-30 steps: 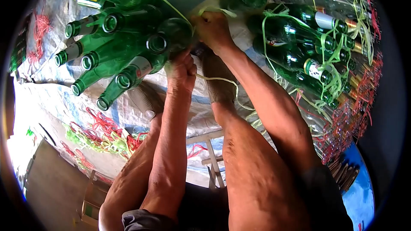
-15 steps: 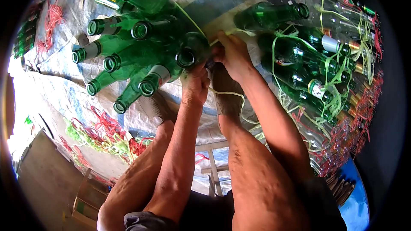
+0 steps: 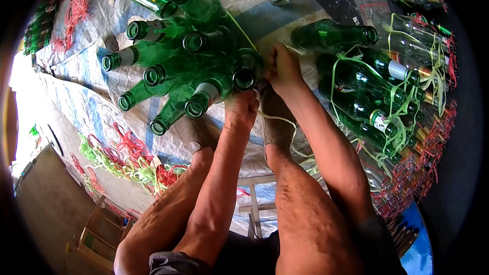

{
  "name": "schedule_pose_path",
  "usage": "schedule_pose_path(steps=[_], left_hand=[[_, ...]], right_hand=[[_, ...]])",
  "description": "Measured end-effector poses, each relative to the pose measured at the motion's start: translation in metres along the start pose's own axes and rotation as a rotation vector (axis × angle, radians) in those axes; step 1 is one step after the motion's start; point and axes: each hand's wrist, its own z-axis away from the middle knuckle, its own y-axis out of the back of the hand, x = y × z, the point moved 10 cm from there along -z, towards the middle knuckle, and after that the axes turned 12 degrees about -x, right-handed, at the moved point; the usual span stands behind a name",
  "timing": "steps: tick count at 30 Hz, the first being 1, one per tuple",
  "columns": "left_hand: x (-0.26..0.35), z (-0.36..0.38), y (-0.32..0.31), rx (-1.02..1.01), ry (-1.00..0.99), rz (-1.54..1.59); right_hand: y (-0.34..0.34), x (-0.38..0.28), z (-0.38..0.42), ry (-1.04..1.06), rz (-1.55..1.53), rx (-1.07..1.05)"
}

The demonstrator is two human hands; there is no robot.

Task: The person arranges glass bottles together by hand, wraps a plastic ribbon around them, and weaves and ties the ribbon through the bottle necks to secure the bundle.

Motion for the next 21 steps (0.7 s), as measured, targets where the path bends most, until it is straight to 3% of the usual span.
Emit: schedule_pose_path(steps=[6, 13, 21], left_hand=[[-0.002, 0.0, 0.002, -0.011, -0.007, 0.103], [-0.001, -0.001, 0.007, 0.098, 0.007, 0.049], [-0.007, -0.011, 0.018, 0.042, 0.002, 0.069]], right_hand=[[0.001, -0.008, -0.015, -0.006, 0.214, 0.129], [0.001, -0.004, -0.02, 0.031, 0.118, 0.103], [-0.002, 0.002, -0.03, 0.052, 0.087, 0.047]])
